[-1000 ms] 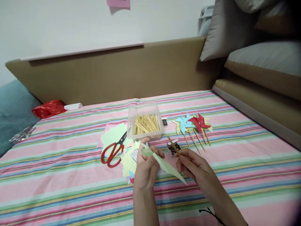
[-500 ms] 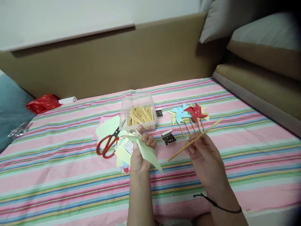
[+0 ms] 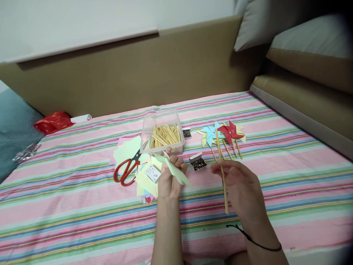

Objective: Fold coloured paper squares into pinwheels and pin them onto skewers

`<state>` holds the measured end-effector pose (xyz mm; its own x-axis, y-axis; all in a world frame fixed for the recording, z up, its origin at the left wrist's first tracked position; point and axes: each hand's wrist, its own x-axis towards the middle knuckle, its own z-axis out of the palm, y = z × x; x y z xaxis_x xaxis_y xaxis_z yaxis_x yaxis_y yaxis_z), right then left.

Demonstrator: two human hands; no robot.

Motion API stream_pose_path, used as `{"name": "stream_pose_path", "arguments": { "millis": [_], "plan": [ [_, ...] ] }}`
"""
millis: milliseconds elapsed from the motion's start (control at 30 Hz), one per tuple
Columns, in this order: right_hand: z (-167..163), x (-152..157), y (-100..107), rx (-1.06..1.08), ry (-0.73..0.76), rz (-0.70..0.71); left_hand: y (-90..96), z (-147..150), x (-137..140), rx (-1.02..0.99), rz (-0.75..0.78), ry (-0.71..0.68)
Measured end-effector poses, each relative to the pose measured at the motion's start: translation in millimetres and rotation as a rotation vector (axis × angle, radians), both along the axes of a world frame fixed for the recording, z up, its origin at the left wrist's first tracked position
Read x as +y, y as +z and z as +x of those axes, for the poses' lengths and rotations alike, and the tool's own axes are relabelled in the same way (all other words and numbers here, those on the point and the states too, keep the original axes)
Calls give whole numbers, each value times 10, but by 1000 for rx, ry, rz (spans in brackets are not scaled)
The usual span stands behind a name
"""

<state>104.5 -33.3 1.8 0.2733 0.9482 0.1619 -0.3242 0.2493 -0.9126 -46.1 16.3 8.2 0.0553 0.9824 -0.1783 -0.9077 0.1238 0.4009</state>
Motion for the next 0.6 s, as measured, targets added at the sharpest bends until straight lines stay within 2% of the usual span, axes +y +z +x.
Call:
{"name": "stream_pose_path", "arguments": {
  "millis": [133,333,600],
  "plan": [
    [1,-2,7,-30,74,-34,-23,-13,5,80,15,8],
    [-49,-15,9,-163,321,-35,-12,-22,28,137,58,-8],
    [-99,7,-10,-427,292,-6,-63,-61,8,67,162,-45]
  ]
}}
